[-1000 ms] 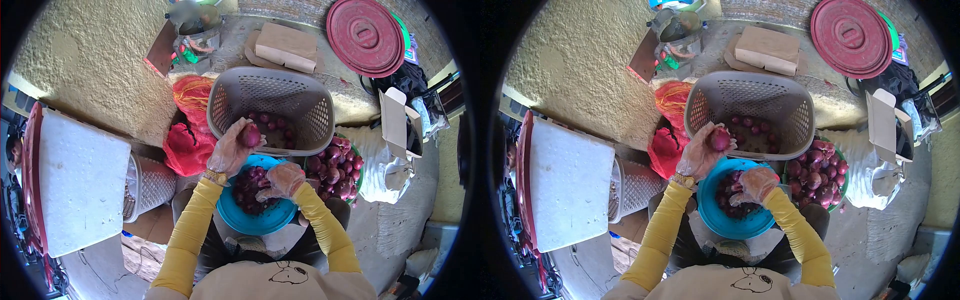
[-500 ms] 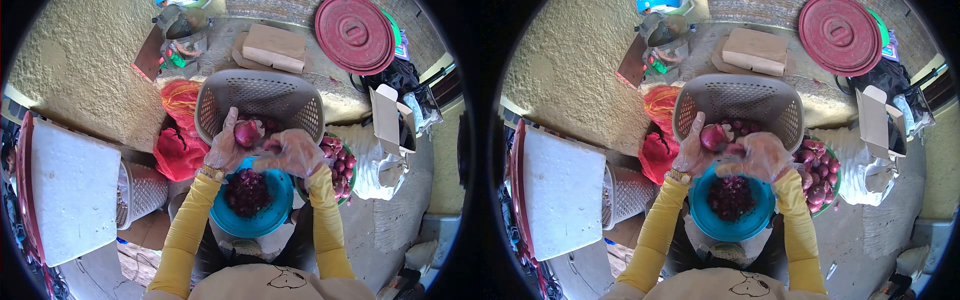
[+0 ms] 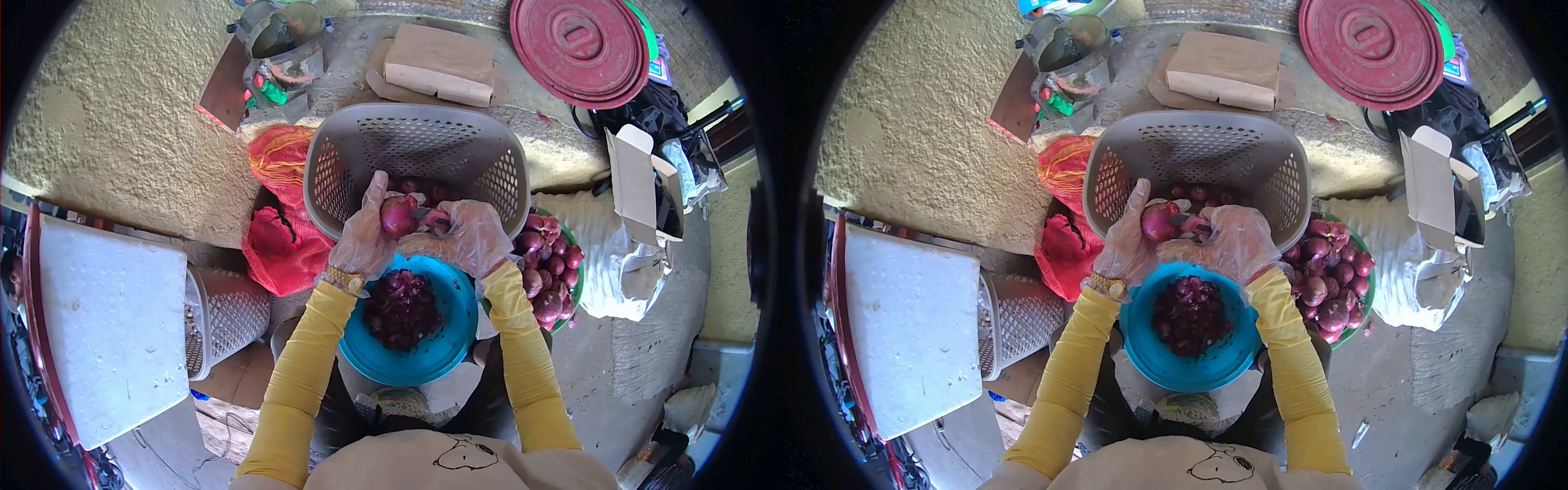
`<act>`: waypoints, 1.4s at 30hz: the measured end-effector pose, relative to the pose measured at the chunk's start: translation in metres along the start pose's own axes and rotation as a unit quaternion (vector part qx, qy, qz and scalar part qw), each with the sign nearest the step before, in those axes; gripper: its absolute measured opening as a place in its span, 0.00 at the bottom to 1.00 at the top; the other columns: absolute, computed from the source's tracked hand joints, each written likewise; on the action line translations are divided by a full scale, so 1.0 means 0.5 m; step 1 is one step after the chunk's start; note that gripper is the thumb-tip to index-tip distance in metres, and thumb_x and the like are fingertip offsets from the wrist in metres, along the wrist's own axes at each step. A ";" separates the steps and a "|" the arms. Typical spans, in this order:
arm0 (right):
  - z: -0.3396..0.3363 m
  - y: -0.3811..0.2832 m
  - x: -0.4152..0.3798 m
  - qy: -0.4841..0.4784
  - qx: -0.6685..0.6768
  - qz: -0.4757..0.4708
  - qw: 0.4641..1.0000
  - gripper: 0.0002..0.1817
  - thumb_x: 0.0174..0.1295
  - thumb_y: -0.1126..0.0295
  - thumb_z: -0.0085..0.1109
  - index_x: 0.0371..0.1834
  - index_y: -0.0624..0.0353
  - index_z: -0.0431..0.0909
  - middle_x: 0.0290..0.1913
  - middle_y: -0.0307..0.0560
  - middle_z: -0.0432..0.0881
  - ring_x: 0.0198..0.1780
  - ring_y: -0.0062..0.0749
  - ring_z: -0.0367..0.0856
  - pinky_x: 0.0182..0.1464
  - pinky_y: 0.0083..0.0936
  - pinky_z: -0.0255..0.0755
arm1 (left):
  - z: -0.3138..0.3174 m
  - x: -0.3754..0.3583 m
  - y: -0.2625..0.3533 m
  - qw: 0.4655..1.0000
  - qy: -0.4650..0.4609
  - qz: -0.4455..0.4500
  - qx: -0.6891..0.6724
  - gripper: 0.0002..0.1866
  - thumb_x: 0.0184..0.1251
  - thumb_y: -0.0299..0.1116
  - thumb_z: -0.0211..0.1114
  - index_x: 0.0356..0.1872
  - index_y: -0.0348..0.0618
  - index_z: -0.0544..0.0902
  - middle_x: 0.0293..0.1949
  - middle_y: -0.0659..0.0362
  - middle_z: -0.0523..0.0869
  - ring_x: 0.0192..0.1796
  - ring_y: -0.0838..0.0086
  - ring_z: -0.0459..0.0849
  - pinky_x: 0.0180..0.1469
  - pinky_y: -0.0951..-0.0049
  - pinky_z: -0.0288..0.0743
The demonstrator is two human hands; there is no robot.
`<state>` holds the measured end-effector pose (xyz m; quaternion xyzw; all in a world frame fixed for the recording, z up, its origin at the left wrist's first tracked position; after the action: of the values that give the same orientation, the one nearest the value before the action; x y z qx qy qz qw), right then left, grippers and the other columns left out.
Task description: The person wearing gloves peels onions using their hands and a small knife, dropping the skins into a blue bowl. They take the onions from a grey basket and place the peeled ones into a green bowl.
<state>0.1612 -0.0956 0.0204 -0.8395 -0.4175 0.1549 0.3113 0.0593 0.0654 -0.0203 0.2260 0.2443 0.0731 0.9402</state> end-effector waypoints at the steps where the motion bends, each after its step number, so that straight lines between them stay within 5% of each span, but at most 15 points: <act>1: 0.000 0.001 -0.002 0.000 0.001 0.003 1.000 0.39 0.47 0.31 0.74 0.39 0.62 0.88 0.34 0.63 0.86 0.41 0.62 0.85 0.47 0.48 0.77 | 0.002 -0.001 -0.001 1.000 0.004 -0.005 0.011 0.33 0.78 0.60 0.60 0.51 0.30 0.83 0.50 0.43 0.88 0.47 0.54 0.91 0.47 0.53 0.91; 4: 0.004 0.005 0.001 -0.015 0.026 0.009 1.000 0.38 0.49 0.32 0.73 0.41 0.62 0.89 0.34 0.63 0.86 0.42 0.62 0.86 0.47 0.48 0.77 | -0.002 0.006 -0.007 0.999 -0.022 -0.021 0.029 0.33 0.78 0.60 0.60 0.51 0.30 0.82 0.48 0.44 0.88 0.47 0.55 0.90 0.49 0.53 0.90; 6: 0.022 0.022 0.004 0.025 -0.006 -0.030 0.999 0.35 0.48 0.39 0.81 0.42 0.62 0.90 0.30 0.56 0.87 0.33 0.45 0.88 0.40 0.37 0.78 | 0.014 -0.004 -0.007 0.999 -0.009 -0.017 0.037 0.33 0.78 0.60 0.59 0.50 0.30 0.83 0.48 0.43 0.88 0.47 0.55 0.90 0.49 0.53 0.90; 10: 0.015 0.019 -0.001 0.010 0.010 -0.035 0.999 0.35 0.49 0.38 0.80 0.43 0.62 0.90 0.29 0.56 0.87 0.32 0.47 0.87 0.40 0.37 0.78 | 0.009 -0.003 -0.012 0.999 -0.004 0.003 0.047 0.34 0.79 0.60 0.58 0.50 0.29 0.82 0.46 0.44 0.88 0.46 0.55 0.90 0.50 0.55 0.89; 12: -0.001 -0.004 -0.003 -0.036 0.066 0.010 0.997 0.36 0.50 0.32 0.74 0.44 0.54 0.91 0.34 0.59 0.88 0.41 0.59 0.87 0.47 0.45 0.79 | 0.007 0.002 -0.012 0.999 -0.002 -0.003 0.046 0.34 0.79 0.60 0.58 0.50 0.28 0.82 0.46 0.44 0.88 0.46 0.55 0.90 0.50 0.56 0.89; 16: -0.007 -0.013 -0.003 -0.035 0.083 -0.003 0.996 0.36 0.51 0.31 0.73 0.45 0.54 0.91 0.33 0.59 0.88 0.41 0.58 0.87 0.46 0.44 0.79 | 0.002 0.008 -0.014 0.999 -0.001 -0.019 0.035 0.36 0.79 0.61 0.57 0.50 0.26 0.82 0.45 0.43 0.88 0.47 0.55 0.90 0.50 0.58 0.88; 18: 0.000 -0.004 -0.002 -0.028 0.049 -0.017 0.998 0.32 0.54 0.38 0.77 0.42 0.60 0.90 0.31 0.60 0.85 0.33 0.55 0.83 0.41 0.42 0.76 | -0.004 0.011 -0.014 0.999 0.000 -0.011 0.047 0.36 0.79 0.61 0.57 0.51 0.26 0.82 0.45 0.43 0.87 0.46 0.54 0.90 0.50 0.57 0.88; 31: 0.029 0.029 -0.004 -0.005 0.010 -0.055 0.998 0.29 0.62 0.40 0.70 0.51 0.55 0.90 0.33 0.61 0.85 0.37 0.59 0.85 0.43 0.43 0.78 | 0.006 0.003 -0.016 0.998 0.003 0.009 0.061 0.35 0.77 0.61 0.61 0.48 0.27 0.81 0.40 0.44 0.87 0.41 0.54 0.89 0.46 0.58 0.87; 39: 0.028 0.025 -0.006 -0.040 -0.064 -0.073 0.995 0.35 0.61 0.29 0.62 0.41 0.53 0.91 0.33 0.58 0.87 0.41 0.59 0.87 0.47 0.47 0.80 | 0.012 -0.004 -0.015 0.993 0.003 0.070 0.098 0.31 0.75 0.57 0.66 0.53 0.32 0.78 0.44 0.47 0.85 0.44 0.58 0.88 0.50 0.55 0.87; 42: 0.039 0.028 -0.009 -0.059 -0.097 -0.111 0.987 0.30 0.62 0.35 0.65 0.41 0.52 0.92 0.29 0.56 0.85 0.34 0.55 0.86 0.41 0.45 0.78 | 0.009 -0.008 -0.003 0.995 0.002 0.052 0.091 0.31 0.75 0.58 0.66 0.54 0.33 0.77 0.44 0.48 0.85 0.45 0.57 0.87 0.51 0.54 0.87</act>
<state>0.1570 -0.0978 -0.0036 -0.8040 -0.5384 0.1272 0.2181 0.0579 0.0612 -0.0160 0.3226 0.2395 0.1000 0.9103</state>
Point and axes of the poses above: each hand's wrist, its own x-axis towards the middle knuckle, its own z-axis out of the palm, y = z × x, the point moved 1 cm from there along x, towards the middle knuckle
